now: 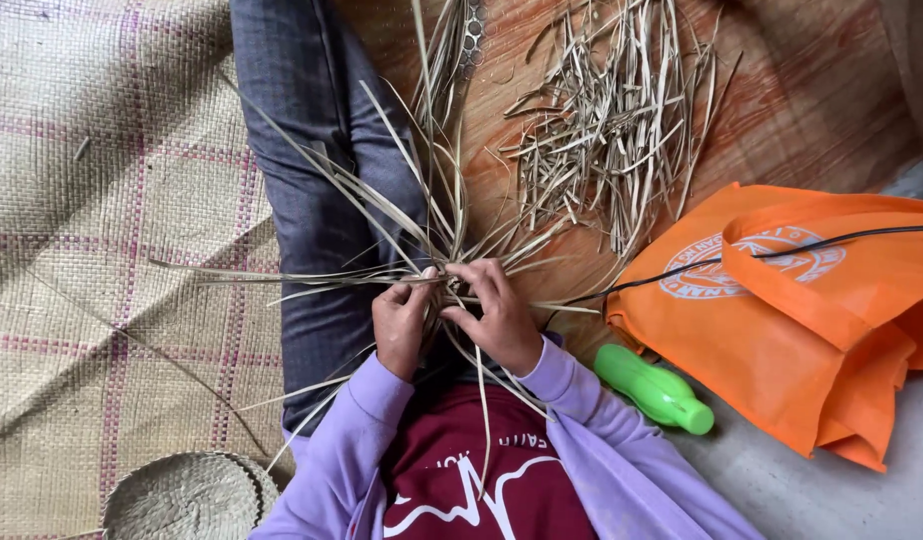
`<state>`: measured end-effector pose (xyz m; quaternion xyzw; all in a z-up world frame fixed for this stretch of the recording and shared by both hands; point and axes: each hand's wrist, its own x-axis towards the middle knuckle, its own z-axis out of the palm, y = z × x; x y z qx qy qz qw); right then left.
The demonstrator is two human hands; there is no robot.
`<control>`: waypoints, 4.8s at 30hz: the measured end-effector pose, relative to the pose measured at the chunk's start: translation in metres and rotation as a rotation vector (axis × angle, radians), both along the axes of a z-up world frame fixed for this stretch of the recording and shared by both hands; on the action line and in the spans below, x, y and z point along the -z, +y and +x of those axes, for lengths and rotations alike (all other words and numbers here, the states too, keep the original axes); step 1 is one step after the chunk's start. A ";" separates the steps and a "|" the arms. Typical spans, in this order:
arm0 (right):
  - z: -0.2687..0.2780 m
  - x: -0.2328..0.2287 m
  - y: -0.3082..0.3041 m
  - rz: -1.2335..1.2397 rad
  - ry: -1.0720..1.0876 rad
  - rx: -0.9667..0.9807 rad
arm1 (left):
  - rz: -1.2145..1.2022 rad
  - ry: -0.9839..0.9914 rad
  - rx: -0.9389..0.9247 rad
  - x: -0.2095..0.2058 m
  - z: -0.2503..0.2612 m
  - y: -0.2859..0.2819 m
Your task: A person sitting on a floor mat is weaving dried plant fibers into a circular pattern, likely the base of a basket or hat.
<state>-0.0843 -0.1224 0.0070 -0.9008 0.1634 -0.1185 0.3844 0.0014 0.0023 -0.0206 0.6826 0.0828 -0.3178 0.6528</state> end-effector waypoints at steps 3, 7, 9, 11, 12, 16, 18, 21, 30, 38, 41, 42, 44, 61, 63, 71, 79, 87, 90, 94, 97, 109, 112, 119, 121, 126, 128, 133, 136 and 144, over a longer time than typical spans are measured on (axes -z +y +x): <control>0.002 -0.003 0.000 -0.011 -0.004 -0.032 | 0.005 0.005 0.033 0.005 0.001 0.004; -0.003 0.016 0.001 -0.140 -0.029 -0.064 | -0.001 -0.032 0.101 0.003 0.005 0.014; -0.004 0.021 0.001 -0.197 -0.028 -0.081 | 0.087 -0.117 0.211 0.025 0.003 0.029; -0.002 0.019 0.002 -0.205 -0.040 -0.075 | 0.265 -0.258 0.336 -0.016 0.007 0.035; -0.001 0.019 0.003 -0.212 -0.051 -0.071 | 0.443 -0.399 0.458 -0.037 0.009 0.039; 0.000 0.014 0.004 -0.208 -0.049 -0.065 | 0.702 -1.002 0.528 -0.052 -0.007 0.050; 0.002 0.009 0.003 -0.182 -0.070 -0.069 | 0.585 -1.258 0.354 -0.075 0.000 0.043; 0.001 0.012 0.001 -0.207 -0.075 -0.089 | 0.661 -1.315 0.335 -0.044 0.013 0.037; -0.006 0.021 -0.004 -0.194 -0.112 -0.118 | 0.444 -0.578 0.485 -0.032 0.016 0.026; -0.007 0.012 -0.011 -0.034 -0.137 -0.147 | 0.334 -0.339 0.513 -0.014 0.020 0.036; -0.006 0.008 -0.027 0.056 -0.141 -0.135 | 0.264 -0.346 0.481 -0.015 0.020 0.035; -0.008 0.009 -0.033 0.064 -0.143 -0.116 | 0.220 -0.374 0.478 -0.016 0.018 0.035; -0.006 0.005 -0.036 0.084 -0.138 -0.133 | 0.206 -0.369 0.457 -0.017 0.017 0.035; 0.006 0.010 -0.043 0.061 -0.186 -0.328 | 0.092 -0.428 0.407 -0.031 0.013 0.036; 0.008 0.012 -0.043 -0.029 -0.155 -0.383 | 0.113 -0.504 0.454 -0.037 0.012 0.033; 0.014 -0.001 -0.030 0.008 -0.132 -0.356 | 0.138 -0.623 0.416 -0.035 0.005 0.034; 0.015 -0.015 -0.015 0.196 -0.079 -0.165 | 0.176 -0.760 0.416 -0.039 0.003 0.030; -0.004 0.012 -0.019 -0.331 -0.241 -0.349 | 0.123 -0.630 0.434 -0.018 -0.005 0.029; 0.004 -0.004 -0.028 -0.225 -0.329 -0.455 | 0.030 -0.478 0.447 -0.017 0.005 0.032; 0.005 -0.001 -0.032 -0.199 -0.345 -0.464 | -0.010 -0.389 0.410 -0.006 0.004 0.032; 0.006 0.003 -0.035 -0.058 -0.338 -0.421 | 0.010 -0.346 0.402 0.000 0.003 0.032; 0.029 -0.017 -0.031 0.347 -0.084 -0.119 | 0.082 -0.195 0.369 -0.008 -0.002 0.028; 0.027 -0.031 -0.039 0.391 0.045 -0.286 | 0.080 -0.114 0.351 0.000 -0.005 0.028; 0.020 -0.020 -0.032 0.256 0.043 -0.206 | 0.054 -0.240 0.344 -0.021 0.000 0.028; 0.020 -0.020 -0.029 0.280 0.006 -0.200 | 0.065 -0.229 0.358 -0.013 -0.002 0.028; -0.004 -0.002 -0.033 0.024 -0.179 -0.424 | 0.119 -0.056 0.387 -0.003 -0.003 0.027; -0.009 -0.003 -0.036 0.023 -0.175 -0.445 | 0.117 -0.055 0.382 -0.010 -0.002 0.025; -0.009 -0.007 -0.042 0.070 -0.165 -0.466 | 0.121 -0.069 0.378 -0.012 0.000 0.021; -0.009 0.001 -0.042 0.021 -0.160 -0.394 | 0.136 -0.100 0.408 -0.013 -0.001 0.021; 0.019 -0.003 -0.027 0.103 -0.099 -0.183 | 0.109 -0.240 0.404 -0.014 -0.003 0.021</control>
